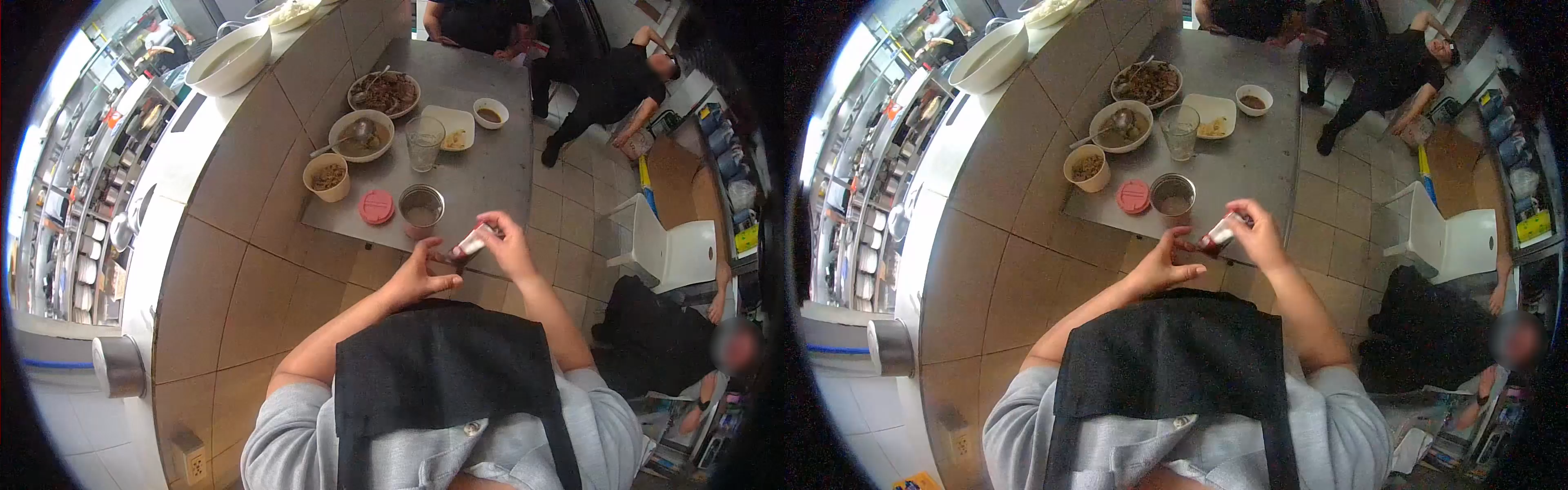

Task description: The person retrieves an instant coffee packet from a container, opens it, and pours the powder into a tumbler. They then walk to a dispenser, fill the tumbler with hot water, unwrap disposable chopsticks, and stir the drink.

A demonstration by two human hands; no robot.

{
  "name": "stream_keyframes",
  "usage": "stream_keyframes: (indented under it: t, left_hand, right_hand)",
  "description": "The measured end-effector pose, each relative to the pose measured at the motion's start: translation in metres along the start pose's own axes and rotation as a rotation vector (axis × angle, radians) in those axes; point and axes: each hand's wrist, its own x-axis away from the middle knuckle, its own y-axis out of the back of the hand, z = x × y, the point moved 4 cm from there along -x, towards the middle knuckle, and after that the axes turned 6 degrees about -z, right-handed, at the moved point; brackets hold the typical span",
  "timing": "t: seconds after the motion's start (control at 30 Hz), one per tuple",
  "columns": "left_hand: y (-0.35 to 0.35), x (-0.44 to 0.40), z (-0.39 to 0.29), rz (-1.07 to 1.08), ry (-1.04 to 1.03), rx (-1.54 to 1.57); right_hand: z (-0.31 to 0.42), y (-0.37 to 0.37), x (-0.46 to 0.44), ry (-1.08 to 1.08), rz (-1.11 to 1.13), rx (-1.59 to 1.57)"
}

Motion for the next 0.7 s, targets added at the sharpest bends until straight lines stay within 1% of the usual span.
stream_keyframes:
  t: [0.03, 0.07, 0.1, 0.13, 0.17, 0.23, 0.27, 0.3, 0.33, 0.37, 0.4, 0.47, 0.53, 0.57, 0.6, 0.63, 0.67, 0.7]
  left_hand:
    - [0.003, -0.001, 0.001, 0.002, 0.003, -0.004]
    - [0.004, -0.001, 0.004, 0.036, 0.052, 0.159]
    - [0.004, -0.002, 0.008, 0.069, 0.102, 0.323]
    - [0.005, -0.003, 0.011, 0.111, 0.14, 0.326]
    - [0.006, -0.001, 0.007, 0.104, 0.145, 0.323]
    - [0.006, 0.005, -0.003, 0.158, 0.138, 0.421]
    - [0.007, 0.007, -0.005, 0.147, 0.14, 0.419]
    - [0.007, 0.007, -0.008, 0.141, 0.096, 0.368]
    - [0.006, 0.008, -0.01, 0.138, 0.053, 0.317]
    - [0.007, 0.009, -0.009, 0.132, 0.055, 0.319]
    - [0.007, 0.009, -0.009, 0.124, 0.048, 0.355]
    - [0.005, 0.009, -0.008, 0.117, 0.043, 0.395]
    - [0.002, 0.005, -0.005, 0.096, 0.053, 0.247]
    - [-0.001, 0.003, 0.003, 0.1, 0.052, 0.248]
    - [-0.004, -0.001, 0.013, 0.092, -0.051, 0.184]
    - [-0.004, -0.001, 0.009, 0.085, -0.155, 0.12]
    - [-0.003, -0.002, 0.008, 0.088, -0.159, 0.119]
    - [-0.004, -0.001, 0.01, 0.142, -0.082, 0.071]
  right_hand:
    - [-0.022, 0.006, -0.008, -0.06, -0.097, 0.025]
    - [-0.045, 0.009, -0.018, -0.063, -0.099, 0.02]
    - [-0.071, 0.012, -0.028, -0.1, -0.123, 0.155]
    - [-0.091, 0.014, -0.034, -0.136, -0.144, 0.289]
    - [-0.1, 0.012, -0.037, -0.136, -0.139, 0.283]
    - [-0.111, 0.014, -0.041, -0.179, -0.287, 0.567]
    - [-0.111, 0.014, -0.043, -0.183, -0.313, 0.668]
    - [-0.113, 0.01, -0.044, -0.179, -0.304, 0.663]
    - [-0.102, 0.009, -0.041, -0.004, -0.386, 0.718]
    - [-0.086, 0.008, -0.037, 0.173, -0.469, 0.77]
    - [-0.076, 0.008, -0.032, 0.176, -0.464, 0.769]
    - [-0.028, -0.012, -0.017, 0.01, -0.082, 0.192]
    - [0.03, -0.035, 0.007, -0.043, 0.173, 0.051]
    - [0.038, -0.043, 0.017, -0.022, 0.263, 0.037]
    - [0.051, -0.046, 0.021, -0.019, 0.313, 0.119]
    - [0.062, -0.048, 0.024, -0.015, 0.363, 0.201]
    - [0.066, -0.046, 0.025, -0.013, 0.359, 0.203]
    - [0.07, -0.045, 0.024, 0.055, 0.357, 0.281]
